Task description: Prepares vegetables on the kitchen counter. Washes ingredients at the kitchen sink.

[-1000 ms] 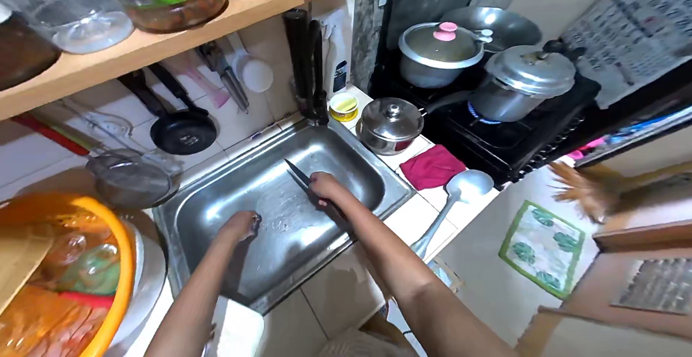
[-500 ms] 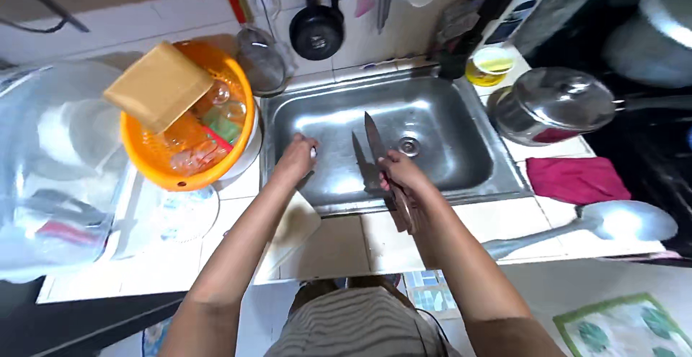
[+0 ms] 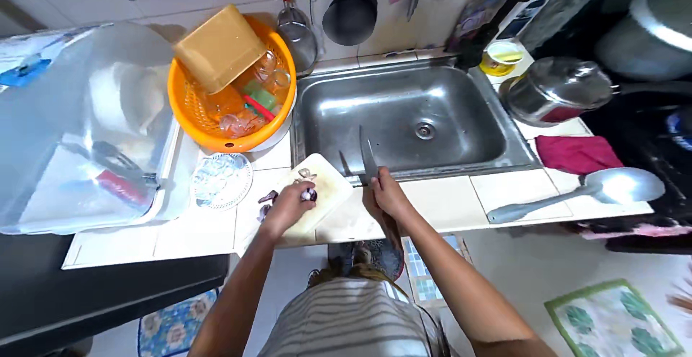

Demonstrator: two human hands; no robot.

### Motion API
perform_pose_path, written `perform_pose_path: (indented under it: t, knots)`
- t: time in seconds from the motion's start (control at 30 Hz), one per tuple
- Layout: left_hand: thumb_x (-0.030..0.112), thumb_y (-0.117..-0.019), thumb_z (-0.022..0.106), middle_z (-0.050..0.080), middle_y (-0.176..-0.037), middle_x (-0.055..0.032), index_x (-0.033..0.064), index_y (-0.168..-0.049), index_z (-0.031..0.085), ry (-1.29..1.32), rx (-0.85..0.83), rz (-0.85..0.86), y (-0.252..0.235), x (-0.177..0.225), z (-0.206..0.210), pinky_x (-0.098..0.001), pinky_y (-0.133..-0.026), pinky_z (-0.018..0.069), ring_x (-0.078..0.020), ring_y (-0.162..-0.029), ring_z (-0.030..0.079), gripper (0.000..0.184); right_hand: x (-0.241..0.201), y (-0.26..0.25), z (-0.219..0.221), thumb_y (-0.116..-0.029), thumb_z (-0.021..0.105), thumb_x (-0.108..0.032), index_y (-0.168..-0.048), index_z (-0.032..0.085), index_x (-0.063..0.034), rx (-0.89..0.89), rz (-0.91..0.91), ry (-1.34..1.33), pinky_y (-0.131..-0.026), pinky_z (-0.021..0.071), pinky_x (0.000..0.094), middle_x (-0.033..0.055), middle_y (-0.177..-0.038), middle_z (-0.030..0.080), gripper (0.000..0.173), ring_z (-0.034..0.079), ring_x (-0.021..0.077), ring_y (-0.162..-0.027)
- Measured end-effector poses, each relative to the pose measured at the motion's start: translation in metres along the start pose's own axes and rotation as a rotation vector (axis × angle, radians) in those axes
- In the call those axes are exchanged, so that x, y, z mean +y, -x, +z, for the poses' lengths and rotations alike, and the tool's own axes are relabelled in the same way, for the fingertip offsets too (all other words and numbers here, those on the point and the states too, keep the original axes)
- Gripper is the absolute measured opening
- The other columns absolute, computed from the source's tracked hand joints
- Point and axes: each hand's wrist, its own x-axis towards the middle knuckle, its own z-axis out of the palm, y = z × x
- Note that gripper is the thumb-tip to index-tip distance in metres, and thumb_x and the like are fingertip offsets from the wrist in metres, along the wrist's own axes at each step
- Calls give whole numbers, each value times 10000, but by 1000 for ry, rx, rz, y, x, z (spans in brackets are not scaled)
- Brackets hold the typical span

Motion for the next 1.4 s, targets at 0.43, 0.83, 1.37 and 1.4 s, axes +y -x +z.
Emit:
perform_pose_path:
  t: [0.43, 0.83, 1.37, 1.4]
  knots:
    - [78, -979, 650, 406, -1547, -291, -91, -1501, 401, -5, -25, 124, 7, -30, 35, -437, -1205, 322, -390, -1440, 415, 602, -75, 85, 42, -1126, 334, -232, -1362, 539, 55, -150, 146, 417, -1033, 450, 576, 296, -1268, 639, 425, 600, 433, -1251]
    - [101, -977, 662, 669, -1225, -267, -105, -1268, 640, 277, 393, 116, 16, -43, 70, -404, -1025, 518, -336, -1123, 676, 357, -99, 110, 54, -1124, 324, -184, -1383, 495, 42, -261, 172, 591, -1016, 463, 571, 294, -1266, 634, 384, 601, 437, -1249]
    - [55, -931, 706, 689, -1200, -254, -104, -1170, 699, 467, 449, 92, 9, -46, 75, -367, -1014, 526, -308, -1103, 687, 287, -133, 89, 43, -1056, 407, 16, -1453, 393, 72, -469, 213, 750, -1026, 469, 573, 309, -1364, 568, 401, 567, 448, -1295]
    - [51, -928, 708, 687, -1205, -255, -105, -1170, 699, 480, 448, 80, 9, -45, 74, -362, -1016, 526, -306, -1112, 685, 288, -133, 87, 44, -1060, 400, 10, -1453, 393, 73, -476, 211, 756, -1025, 469, 571, 309, -1366, 567, 398, 566, 447, -1296]
